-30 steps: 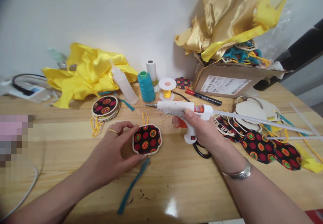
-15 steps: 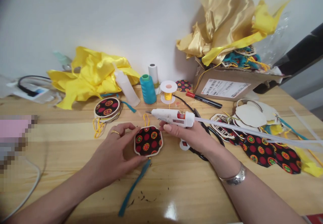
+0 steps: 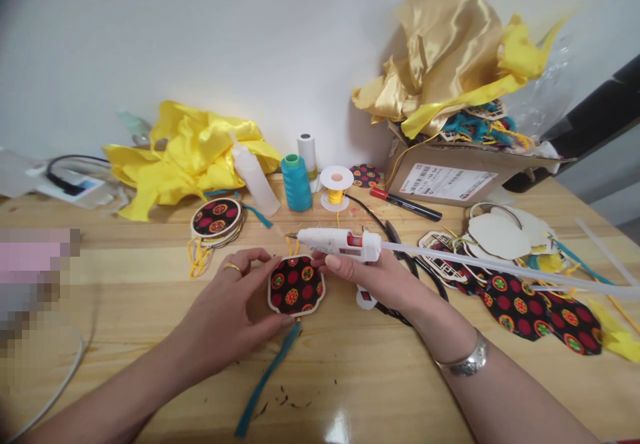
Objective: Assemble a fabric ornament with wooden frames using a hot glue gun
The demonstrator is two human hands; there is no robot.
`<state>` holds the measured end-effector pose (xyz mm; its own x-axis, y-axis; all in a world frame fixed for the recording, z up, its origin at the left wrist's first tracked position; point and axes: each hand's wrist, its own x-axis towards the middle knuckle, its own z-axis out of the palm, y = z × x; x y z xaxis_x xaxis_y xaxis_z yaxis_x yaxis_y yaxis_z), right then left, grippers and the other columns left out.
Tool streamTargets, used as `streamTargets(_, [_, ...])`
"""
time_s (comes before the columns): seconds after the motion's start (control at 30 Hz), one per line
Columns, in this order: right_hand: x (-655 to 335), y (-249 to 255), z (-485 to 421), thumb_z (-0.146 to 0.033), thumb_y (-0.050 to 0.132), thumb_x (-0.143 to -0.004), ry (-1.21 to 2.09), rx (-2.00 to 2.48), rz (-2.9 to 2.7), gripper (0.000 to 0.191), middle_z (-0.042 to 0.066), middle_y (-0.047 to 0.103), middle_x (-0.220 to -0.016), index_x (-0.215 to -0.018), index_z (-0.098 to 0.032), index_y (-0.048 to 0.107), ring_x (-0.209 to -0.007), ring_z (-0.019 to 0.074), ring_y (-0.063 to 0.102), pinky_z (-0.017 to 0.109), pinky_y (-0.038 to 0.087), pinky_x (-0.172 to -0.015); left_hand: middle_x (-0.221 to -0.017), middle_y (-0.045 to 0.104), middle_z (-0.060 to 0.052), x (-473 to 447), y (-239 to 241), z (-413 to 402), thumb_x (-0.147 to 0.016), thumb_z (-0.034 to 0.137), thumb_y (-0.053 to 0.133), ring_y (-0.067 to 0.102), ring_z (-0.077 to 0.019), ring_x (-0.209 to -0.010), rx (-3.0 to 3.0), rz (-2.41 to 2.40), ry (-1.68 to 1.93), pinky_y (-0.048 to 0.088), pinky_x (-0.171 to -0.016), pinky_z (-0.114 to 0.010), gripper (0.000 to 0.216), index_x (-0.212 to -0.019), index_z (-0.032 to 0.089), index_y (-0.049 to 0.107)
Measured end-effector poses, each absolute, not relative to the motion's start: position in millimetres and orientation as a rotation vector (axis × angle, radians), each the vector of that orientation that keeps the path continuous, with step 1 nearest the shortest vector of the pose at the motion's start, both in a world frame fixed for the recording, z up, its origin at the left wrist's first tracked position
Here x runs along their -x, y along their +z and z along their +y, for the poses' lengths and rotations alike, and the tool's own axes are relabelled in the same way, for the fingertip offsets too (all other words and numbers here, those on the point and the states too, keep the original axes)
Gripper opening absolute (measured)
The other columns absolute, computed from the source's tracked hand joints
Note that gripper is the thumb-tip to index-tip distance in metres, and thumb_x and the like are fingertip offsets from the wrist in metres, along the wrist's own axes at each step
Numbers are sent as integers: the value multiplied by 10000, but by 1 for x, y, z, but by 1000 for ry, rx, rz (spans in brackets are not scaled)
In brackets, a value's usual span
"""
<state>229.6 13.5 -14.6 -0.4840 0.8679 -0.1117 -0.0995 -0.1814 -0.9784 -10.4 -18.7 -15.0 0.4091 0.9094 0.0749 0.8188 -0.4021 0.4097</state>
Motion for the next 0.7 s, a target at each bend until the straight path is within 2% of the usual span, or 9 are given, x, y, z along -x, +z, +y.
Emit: streamTargets(0.7, [-231, -16, 14, -396, 629, -832, 1725, 987, -1436, 394, 99, 663, -1167, -1178, -208, 623, -1098, 268, 604, 469, 444, -991, -1190, 483, -120, 10, -14, -17, -747, 505, 629, 437, -300, -1137, -2372, 1489, 402, 416, -967, -472, 595, -1248, 201, 525])
